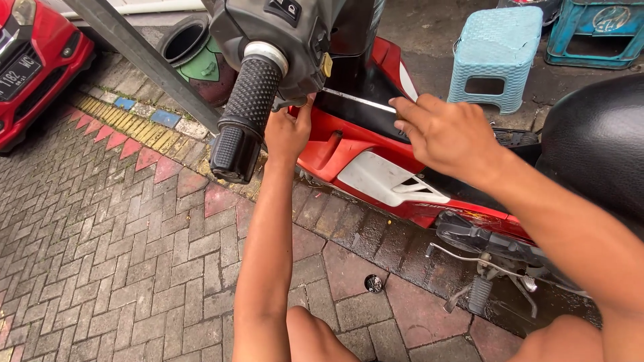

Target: The person uses a screwdriver to remove screws from the front fairing of a red motorcycle. They work on the side panel near the handlebars and then move to the front dashboard area to continue unscrewing components.

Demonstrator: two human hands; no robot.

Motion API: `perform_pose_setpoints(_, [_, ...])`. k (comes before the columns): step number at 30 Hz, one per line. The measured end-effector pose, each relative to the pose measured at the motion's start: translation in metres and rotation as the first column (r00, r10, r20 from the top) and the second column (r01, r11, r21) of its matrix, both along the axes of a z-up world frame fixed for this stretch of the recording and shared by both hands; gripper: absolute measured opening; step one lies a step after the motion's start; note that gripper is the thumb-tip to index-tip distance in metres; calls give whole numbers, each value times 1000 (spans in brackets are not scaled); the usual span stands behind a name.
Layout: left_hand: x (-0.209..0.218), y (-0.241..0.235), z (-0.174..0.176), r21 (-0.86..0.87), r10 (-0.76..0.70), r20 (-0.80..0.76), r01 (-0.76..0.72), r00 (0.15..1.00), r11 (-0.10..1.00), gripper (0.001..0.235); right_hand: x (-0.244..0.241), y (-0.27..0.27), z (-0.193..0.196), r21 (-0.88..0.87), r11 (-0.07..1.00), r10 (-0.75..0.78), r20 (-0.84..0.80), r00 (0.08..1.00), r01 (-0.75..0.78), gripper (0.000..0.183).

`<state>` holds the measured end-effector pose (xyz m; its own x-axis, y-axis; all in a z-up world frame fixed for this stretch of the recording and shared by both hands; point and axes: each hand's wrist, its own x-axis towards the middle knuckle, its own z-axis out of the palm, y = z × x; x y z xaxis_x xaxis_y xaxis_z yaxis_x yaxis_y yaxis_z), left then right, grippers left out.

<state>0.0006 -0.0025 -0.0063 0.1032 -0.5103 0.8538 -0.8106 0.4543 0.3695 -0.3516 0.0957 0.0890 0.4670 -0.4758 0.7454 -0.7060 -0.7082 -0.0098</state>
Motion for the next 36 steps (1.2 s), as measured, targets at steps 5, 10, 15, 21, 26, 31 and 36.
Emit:
perform_pose_setpoints(5, [-3,0,4,14,-10,-6,10,1000,1000,24,-7,-18,13,398,904,108,145,984,-158,32])
perform_pose_setpoints(10, [-8,8,6,16,4,-32,-3,999,1000,25,-2,-16,10,506,835,138,189,972,-217,32])
perform_pose_setpoints(15, [-15,9,16,8,32,-38,-31,999,999,26,-1,-30,-13,613,743,132,257,957,-267,33])
perform_pose_setpoints(21, [-16,10,13,19,44,-53,-43,998,999,27,13,7,-19,-240,946,-268,-194,944,219,33])
perform_pose_setpoints(26, [-21,7,17,23,62,-66,-61,996,998,28,12,13,-15,-324,917,-317,-244,917,231,34])
perform_pose_setpoints(31, [-24,9,16,30,69,-77,-67,995,997,29,11,17,2,-229,949,-278,-277,920,218,31])
perform_pose_setpoints(36, [-22,12,13,58,83,-84,-78,993,995,31,6,6,39,674,728,73,109,991,-128,33])
